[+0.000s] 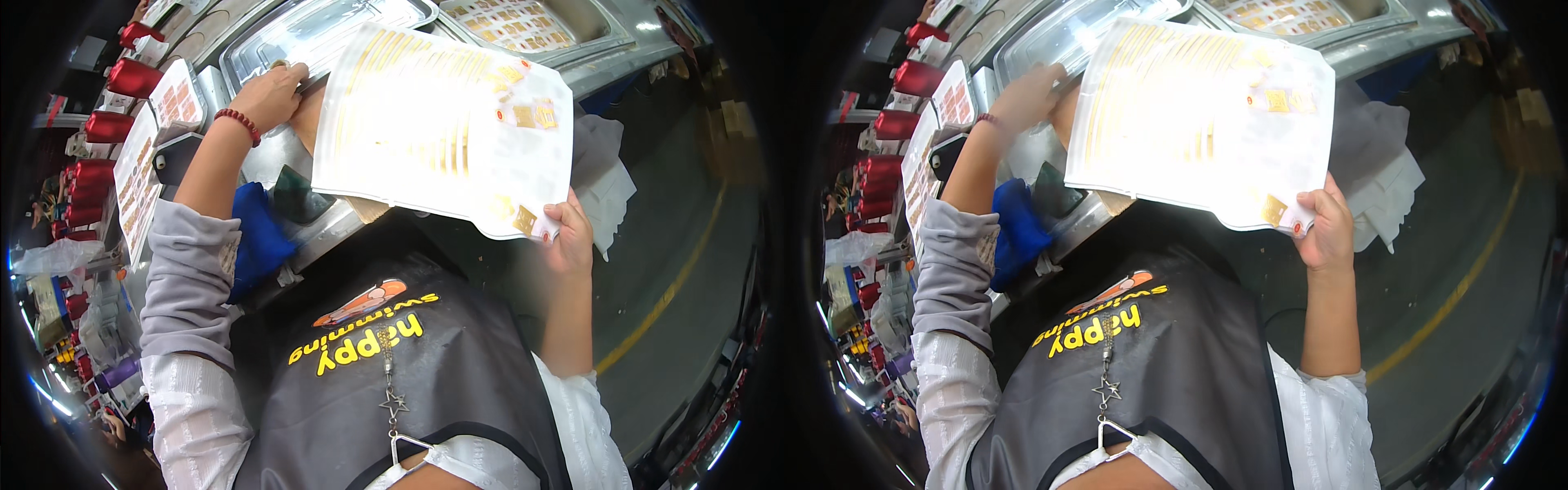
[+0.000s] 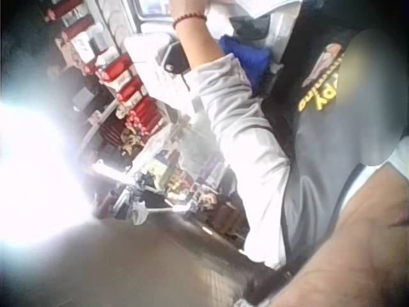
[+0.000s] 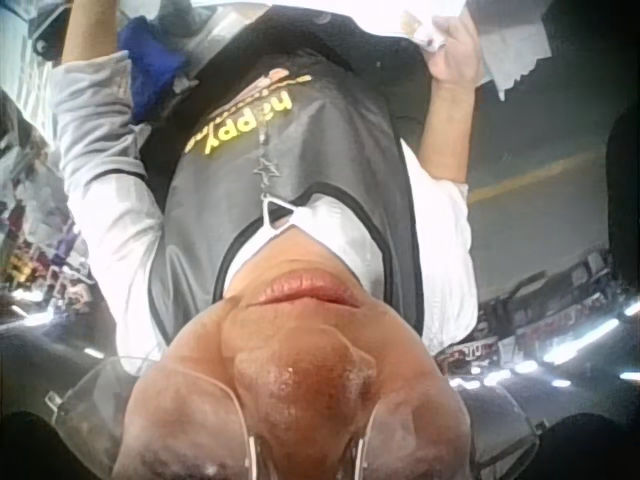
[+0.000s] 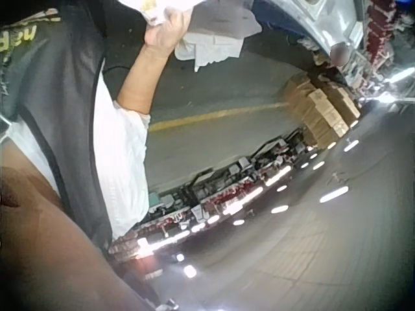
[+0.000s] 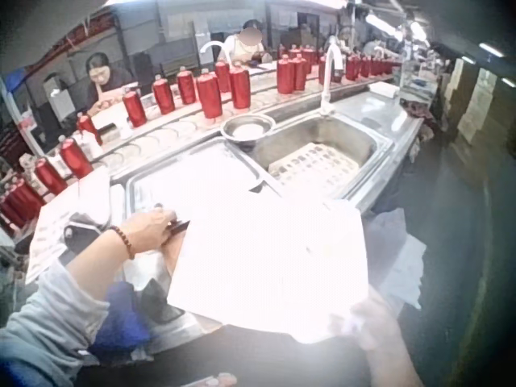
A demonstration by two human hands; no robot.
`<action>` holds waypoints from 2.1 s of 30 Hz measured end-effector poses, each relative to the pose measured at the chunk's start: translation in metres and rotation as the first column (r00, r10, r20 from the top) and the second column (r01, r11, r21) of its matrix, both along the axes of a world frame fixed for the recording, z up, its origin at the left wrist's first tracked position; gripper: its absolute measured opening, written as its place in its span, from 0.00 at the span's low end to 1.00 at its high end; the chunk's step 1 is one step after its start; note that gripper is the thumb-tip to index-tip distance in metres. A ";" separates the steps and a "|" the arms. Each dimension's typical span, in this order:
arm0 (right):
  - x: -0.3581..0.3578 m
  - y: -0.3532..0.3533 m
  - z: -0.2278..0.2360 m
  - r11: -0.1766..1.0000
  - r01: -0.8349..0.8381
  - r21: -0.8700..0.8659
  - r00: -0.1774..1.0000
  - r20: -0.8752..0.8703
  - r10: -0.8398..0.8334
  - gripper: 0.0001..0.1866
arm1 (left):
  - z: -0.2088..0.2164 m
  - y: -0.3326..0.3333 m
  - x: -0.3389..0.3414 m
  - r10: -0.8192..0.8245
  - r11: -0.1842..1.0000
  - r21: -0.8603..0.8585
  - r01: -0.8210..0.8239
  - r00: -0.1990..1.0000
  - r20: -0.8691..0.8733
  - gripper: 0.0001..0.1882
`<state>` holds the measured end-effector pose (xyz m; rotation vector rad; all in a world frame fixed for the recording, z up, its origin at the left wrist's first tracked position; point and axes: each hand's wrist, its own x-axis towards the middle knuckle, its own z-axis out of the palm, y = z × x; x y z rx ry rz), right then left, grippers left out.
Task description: The person applies gold stickers to a red cylindrical container, smoothing each with a green tool and rotating the container to cover multiple sides. The person then handles sticker sheets, peeling and preparing additional stickers.
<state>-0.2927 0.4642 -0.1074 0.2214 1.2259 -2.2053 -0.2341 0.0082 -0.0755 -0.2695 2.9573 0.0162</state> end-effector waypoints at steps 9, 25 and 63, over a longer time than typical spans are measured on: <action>0.017 -0.003 -0.009 0.998 0.060 -0.016 0.998 -0.008 -0.060 0.35 | -0.006 0.011 -0.001 -0.041 0.989 -0.146 0.030 0.997 -0.070 0.10; 0.052 -0.015 -0.001 0.979 0.194 0.066 0.981 -0.024 -0.193 0.35 | 0.006 0.026 0.005 0.054 0.994 -0.093 -0.060 0.996 -0.064 0.12; -0.008 0.023 0.046 0.989 0.031 0.146 0.961 -0.277 0.011 0.35 | 0.037 0.100 0.009 0.546 -0.030 0.989 -0.144 0.827 0.137 0.20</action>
